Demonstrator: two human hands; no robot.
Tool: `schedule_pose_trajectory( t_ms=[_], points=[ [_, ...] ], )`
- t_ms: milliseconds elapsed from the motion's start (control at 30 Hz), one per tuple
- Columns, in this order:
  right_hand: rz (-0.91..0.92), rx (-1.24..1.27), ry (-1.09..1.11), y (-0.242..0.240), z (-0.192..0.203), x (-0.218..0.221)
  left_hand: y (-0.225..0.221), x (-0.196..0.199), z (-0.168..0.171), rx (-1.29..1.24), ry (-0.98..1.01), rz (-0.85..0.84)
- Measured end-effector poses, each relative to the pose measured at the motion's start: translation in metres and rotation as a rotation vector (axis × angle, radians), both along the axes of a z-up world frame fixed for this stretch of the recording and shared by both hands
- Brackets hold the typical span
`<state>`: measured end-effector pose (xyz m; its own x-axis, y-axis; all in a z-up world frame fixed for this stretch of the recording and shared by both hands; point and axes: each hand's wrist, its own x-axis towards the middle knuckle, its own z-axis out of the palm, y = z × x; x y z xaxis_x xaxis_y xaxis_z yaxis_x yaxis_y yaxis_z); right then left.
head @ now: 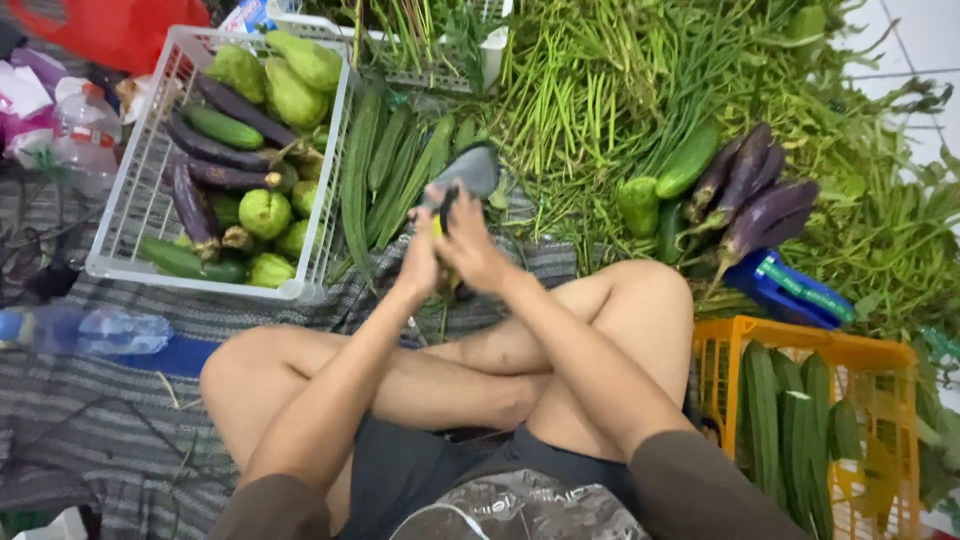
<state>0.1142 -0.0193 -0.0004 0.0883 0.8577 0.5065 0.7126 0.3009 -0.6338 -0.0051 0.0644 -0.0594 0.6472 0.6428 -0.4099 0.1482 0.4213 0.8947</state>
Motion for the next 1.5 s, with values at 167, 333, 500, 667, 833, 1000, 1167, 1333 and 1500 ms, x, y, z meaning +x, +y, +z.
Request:
schedule_pose_trajectory(
  t_ms=[167,333,500,667,833,1000,1167,1333,1500],
  points=[
    [-0.202,0.071,-0.082,0.007,-0.026,0.049,-0.041,-0.002,0.075,0.231,0.038,-0.274],
    [-0.462,0.246,-0.075,-0.011,0.0,0.061,-0.06,-0.007,0.11,0.259,-0.039,-0.36],
    [-0.579,0.347,-0.138,-0.023,0.019,0.073,-0.058,-0.022,0.137,0.225,-0.162,-0.45],
    [-0.506,0.352,-0.164,-0.021,0.005,0.105,-0.052,-0.032,0.143,0.185,-0.201,-0.477],
    [-0.529,0.371,0.082,-0.037,0.044,0.104,-0.053,-0.033,0.159,0.178,-0.211,-0.52],
    [-0.7,0.463,0.423,-0.039,0.03,0.109,-0.056,-0.028,0.157,0.123,-0.268,-0.496],
    [-0.972,0.583,0.711,-0.027,0.019,0.114,-0.062,-0.018,0.145,0.155,-0.229,-0.486],
    [-1.218,0.542,1.123,-0.023,0.017,0.12,-0.068,-0.012,0.134,0.315,-0.13,-0.507],
    [-0.836,0.504,1.035,-0.037,-0.005,0.132,-0.056,-0.018,0.114,0.379,-0.132,-0.474]
  ],
)
